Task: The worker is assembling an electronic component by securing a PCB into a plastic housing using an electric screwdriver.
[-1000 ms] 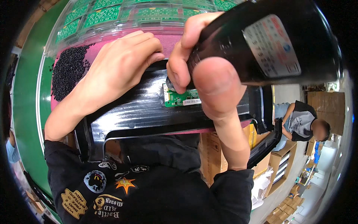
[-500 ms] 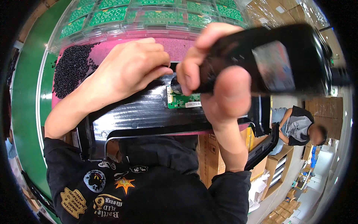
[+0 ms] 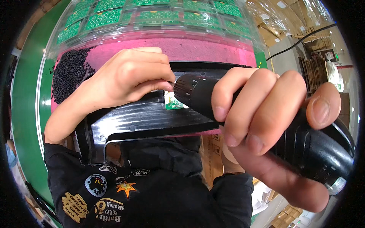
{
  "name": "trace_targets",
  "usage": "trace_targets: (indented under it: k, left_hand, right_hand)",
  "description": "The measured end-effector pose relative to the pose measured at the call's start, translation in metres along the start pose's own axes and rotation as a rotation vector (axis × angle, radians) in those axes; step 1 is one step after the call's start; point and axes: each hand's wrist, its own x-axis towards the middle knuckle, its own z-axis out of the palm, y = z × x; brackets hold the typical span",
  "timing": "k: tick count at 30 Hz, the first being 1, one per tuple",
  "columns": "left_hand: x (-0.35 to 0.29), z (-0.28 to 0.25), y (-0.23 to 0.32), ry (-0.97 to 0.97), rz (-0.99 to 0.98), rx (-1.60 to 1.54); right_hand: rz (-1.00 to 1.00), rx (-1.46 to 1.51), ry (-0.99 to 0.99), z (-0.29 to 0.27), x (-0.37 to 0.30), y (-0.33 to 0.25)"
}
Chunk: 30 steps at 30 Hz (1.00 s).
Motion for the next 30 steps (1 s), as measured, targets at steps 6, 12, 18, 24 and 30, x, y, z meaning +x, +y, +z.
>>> trace_targets:
  k: [6,12,18,24,30]
  left_hand:
    - [0.001,0.000,-0.001,-0.024,0.031,-0.124]
    - [0.001,0.001,0.001,-0.038,0.046,-0.054]
    - [0.002,0.000,0.001,-0.006,0.067,-0.019]
    - [0.001,-0.002,0.001,-0.044,0.071,0.046]
    - [0.002,0.000,-0.001,-0.021,0.094,0.021]
  right_hand:
    - [-0.014,0.045,0.053,0.000,-0.005,-0.003]
    - [-0.028,-0.020,0.034,0.002,-0.008,-0.003]
    - [-0.186,0.096,0.170,0.001,-0.014,0.014]
    - [-0.153,0.044,0.203,0.008,-0.015,0.014]
    - [-0.088,-0.047,0.081,0.001,-0.016,-0.002]
